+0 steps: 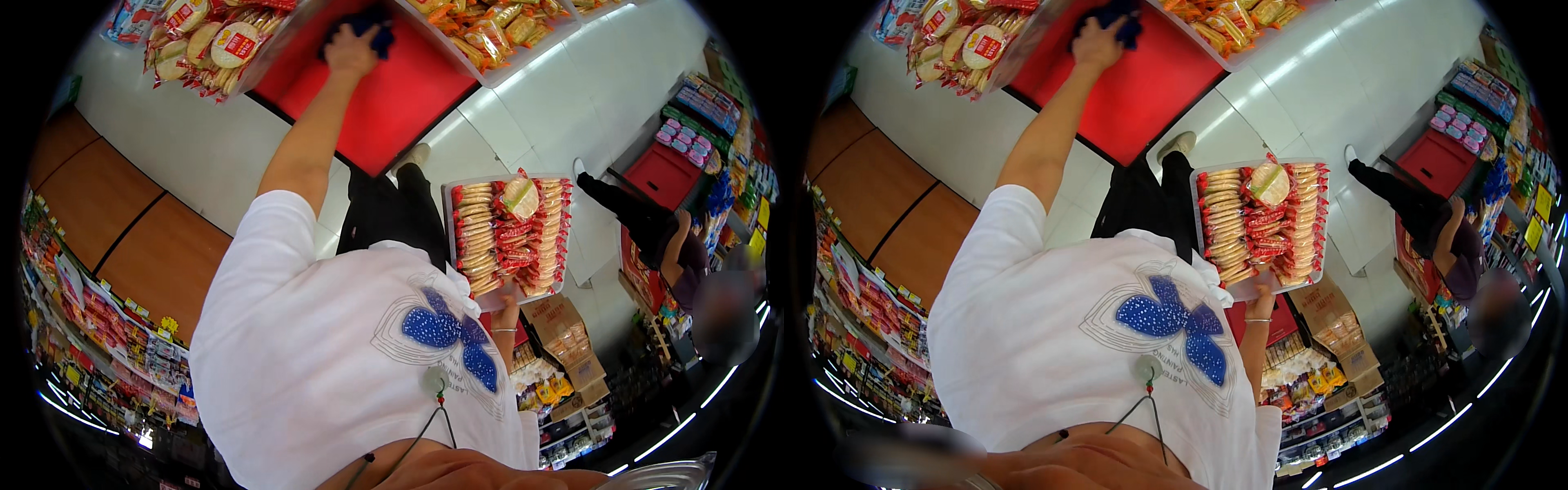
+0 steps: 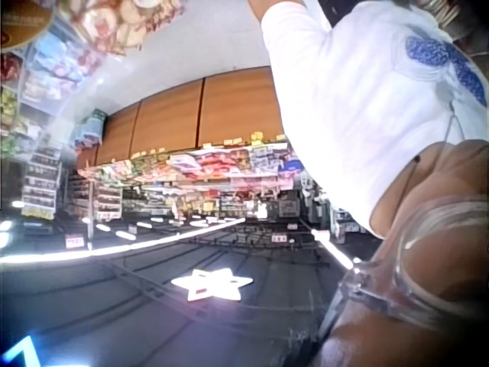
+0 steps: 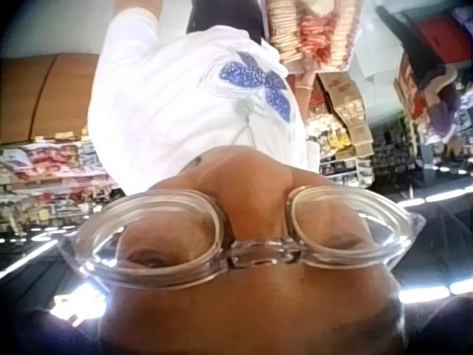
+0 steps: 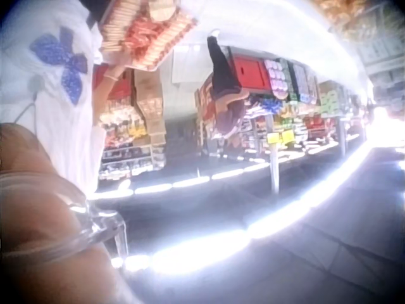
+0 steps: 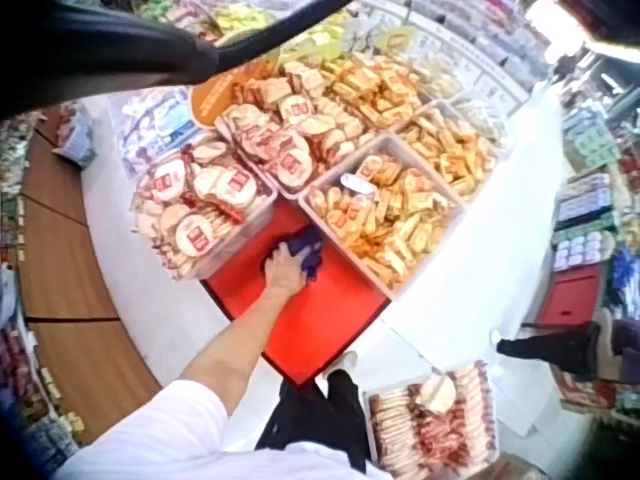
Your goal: The person moves plastic bins containing snack packages, wipes a red display shelf with a blue cloth, and rearranges packaged snacks within the bins by hand.
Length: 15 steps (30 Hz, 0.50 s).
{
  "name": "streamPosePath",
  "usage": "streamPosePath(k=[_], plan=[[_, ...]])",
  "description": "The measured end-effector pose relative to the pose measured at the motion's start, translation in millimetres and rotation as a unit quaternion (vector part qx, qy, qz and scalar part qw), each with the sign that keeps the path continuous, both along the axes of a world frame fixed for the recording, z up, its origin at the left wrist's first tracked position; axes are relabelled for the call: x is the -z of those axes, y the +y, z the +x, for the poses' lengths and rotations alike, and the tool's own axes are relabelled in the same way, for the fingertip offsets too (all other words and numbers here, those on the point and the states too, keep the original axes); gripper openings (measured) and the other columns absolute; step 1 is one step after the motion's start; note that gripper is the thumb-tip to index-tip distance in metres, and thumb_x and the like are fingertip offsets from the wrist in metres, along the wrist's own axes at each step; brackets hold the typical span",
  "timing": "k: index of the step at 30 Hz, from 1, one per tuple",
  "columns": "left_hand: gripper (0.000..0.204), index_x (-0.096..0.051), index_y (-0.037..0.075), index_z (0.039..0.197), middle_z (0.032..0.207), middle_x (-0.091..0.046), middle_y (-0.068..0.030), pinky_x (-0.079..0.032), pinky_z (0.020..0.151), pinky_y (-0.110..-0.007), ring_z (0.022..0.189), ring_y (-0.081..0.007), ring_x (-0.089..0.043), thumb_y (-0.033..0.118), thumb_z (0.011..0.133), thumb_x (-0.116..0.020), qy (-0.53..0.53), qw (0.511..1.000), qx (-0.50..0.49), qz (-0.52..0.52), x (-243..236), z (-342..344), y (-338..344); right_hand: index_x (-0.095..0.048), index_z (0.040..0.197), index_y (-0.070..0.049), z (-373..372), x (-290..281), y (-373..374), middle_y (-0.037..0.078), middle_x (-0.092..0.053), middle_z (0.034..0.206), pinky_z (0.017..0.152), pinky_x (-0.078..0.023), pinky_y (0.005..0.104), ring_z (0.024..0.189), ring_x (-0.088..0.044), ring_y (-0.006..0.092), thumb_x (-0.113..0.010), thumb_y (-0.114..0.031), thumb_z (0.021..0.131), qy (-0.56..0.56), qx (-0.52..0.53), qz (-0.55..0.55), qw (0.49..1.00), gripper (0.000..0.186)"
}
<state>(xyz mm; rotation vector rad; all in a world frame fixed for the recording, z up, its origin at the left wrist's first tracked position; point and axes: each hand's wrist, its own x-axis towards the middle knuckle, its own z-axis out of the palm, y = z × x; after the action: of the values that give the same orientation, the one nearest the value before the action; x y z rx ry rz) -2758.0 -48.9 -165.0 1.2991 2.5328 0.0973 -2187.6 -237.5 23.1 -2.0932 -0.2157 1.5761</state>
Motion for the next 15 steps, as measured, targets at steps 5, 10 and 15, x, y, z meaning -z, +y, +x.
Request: streamPosePath(k=[5, 10, 15], plan=[[0.051, -0.053, 0.041, 0.121, 0.119, -0.043, -0.0133, -0.038, 0.088, -0.048, 0.108, -0.0303, -0.045, 0.027, 0.073, -0.063, -0.068, 0.966, 0.25, -0.006, -7.8, 100.9, 2.7, -0.048, 0.114, -0.008, 8.7, 6.3, -11.7, 0.007, -0.061, 0.092, 0.064, -0.055, 0.0343, 0.077, -0.063, 0.0202, -0.048, -0.003, 0.073, 0.014, 0.011, 0.002, 1.0, 0.042], [0.035, -0.064, 0.024, 0.105, 0.107, -0.048, -0.0117, -0.038, 0.087, -0.044, 0.104, -0.028, -0.047, 0.025, 0.07, -0.061, -0.205, 0.964, 0.15, 0.084, -20.0, 143.8, -51.9, -0.049, 0.113, -0.006, -20.5, -2.3, -3.6, 0.008, -0.061, 0.091, 0.063, -0.055, 0.0367, 0.077, -0.063, 0.0217, -0.049, -0.002, 0.073, 0.019, 0.005, 0.056, 0.998, 0.041], [0.02, -0.07, 0.015, 0.079, 0.102, -0.051, -0.0105, -0.04, 0.082, -0.044, 0.098, -0.0264, -0.052, 0.026, 0.07, -0.056, -0.162, 0.97, 0.177, -0.045, -36.5, 132.4, -147.9, -0.034, 0.134, -0.01, -18.8, -3.6, 3.3, 0.013, -0.058, 0.102, 0.068, -0.055, 0.0434, 0.09, -0.062, 0.0283, -0.046, -0.003, 0.073, 0.032, -0.034, 0.037, 0.998, 0.063]])
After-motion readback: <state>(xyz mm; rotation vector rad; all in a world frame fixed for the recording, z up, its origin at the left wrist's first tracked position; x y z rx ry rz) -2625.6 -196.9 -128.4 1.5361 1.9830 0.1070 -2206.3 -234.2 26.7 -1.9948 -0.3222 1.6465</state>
